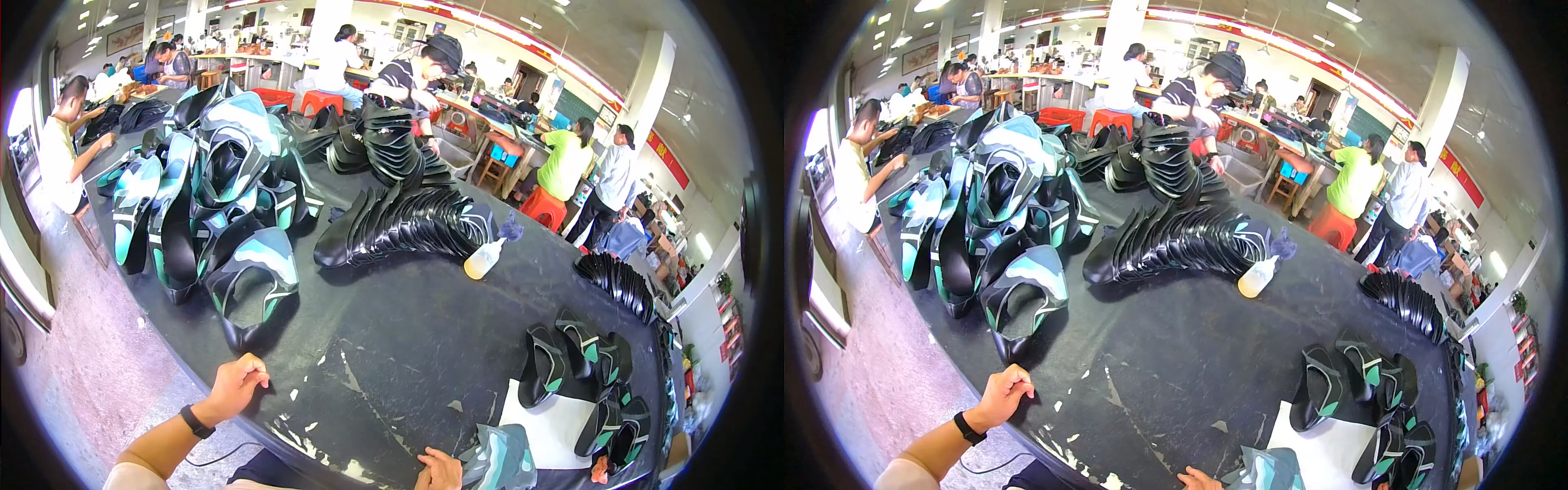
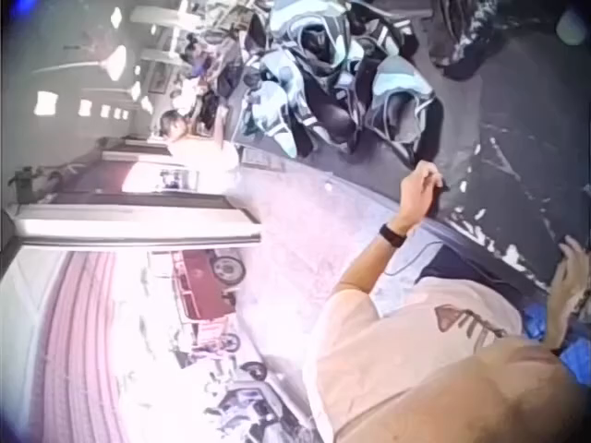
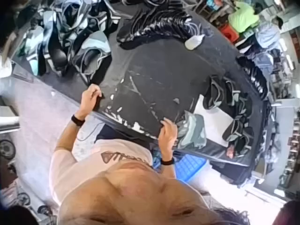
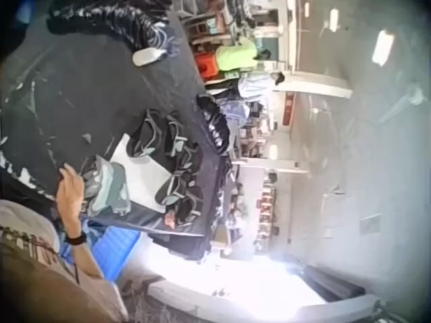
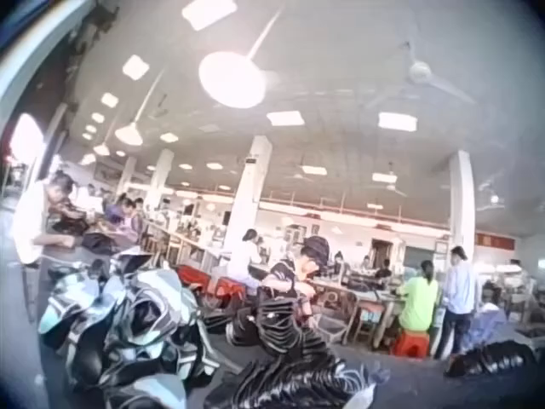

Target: The recorder is assembling or inspecting shoe components on a large workbench in a factory setting.

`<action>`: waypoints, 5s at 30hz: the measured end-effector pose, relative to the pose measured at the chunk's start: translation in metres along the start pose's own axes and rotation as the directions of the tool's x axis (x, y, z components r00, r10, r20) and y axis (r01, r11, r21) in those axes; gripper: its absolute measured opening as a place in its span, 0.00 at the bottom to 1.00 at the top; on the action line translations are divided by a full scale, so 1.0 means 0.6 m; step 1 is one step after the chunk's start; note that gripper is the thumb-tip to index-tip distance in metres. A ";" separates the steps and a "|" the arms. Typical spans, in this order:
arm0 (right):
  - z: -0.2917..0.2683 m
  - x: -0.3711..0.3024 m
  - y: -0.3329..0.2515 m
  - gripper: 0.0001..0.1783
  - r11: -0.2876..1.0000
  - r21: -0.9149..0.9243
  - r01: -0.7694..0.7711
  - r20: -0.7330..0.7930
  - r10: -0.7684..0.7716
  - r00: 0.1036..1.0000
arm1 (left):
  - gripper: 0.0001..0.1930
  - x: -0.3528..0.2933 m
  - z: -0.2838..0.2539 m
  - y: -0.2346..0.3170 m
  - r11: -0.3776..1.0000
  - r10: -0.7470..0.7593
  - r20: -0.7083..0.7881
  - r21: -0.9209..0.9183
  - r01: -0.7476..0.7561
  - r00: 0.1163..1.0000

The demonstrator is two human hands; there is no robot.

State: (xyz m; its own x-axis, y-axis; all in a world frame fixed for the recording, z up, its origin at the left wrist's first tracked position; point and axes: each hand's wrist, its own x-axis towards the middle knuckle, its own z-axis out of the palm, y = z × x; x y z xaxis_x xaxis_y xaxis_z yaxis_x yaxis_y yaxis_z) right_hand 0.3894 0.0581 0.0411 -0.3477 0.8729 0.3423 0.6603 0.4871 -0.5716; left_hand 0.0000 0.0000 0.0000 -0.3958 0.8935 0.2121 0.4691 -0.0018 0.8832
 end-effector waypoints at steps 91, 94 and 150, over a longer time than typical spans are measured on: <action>0.001 -0.001 0.010 0.13 0.999 -0.029 0.023 -0.028 -0.023 0.999 | 0.15 0.000 0.007 0.011 0.975 -0.025 -0.019 0.220 0.028 1.000; -0.001 -0.002 0.009 0.13 1.000 -0.021 0.011 -0.028 -0.012 1.000 | 0.19 -0.002 0.007 0.013 0.973 -0.036 -0.031 0.226 0.043 0.999; -0.197 0.148 0.263 0.31 0.968 -0.188 -0.165 -0.248 0.116 0.962 | 0.11 0.008 0.013 -0.038 0.975 0.066 -0.097 0.219 -0.043 0.993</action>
State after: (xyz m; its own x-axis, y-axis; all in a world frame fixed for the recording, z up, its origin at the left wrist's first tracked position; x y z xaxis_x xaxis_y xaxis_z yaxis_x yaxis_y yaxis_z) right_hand 0.5415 0.2095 0.0696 -0.0927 0.8892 0.4481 0.8217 0.3225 -0.4700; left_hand -0.0063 0.0080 -0.0221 -0.4390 0.8434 0.3098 0.6472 0.0577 0.7601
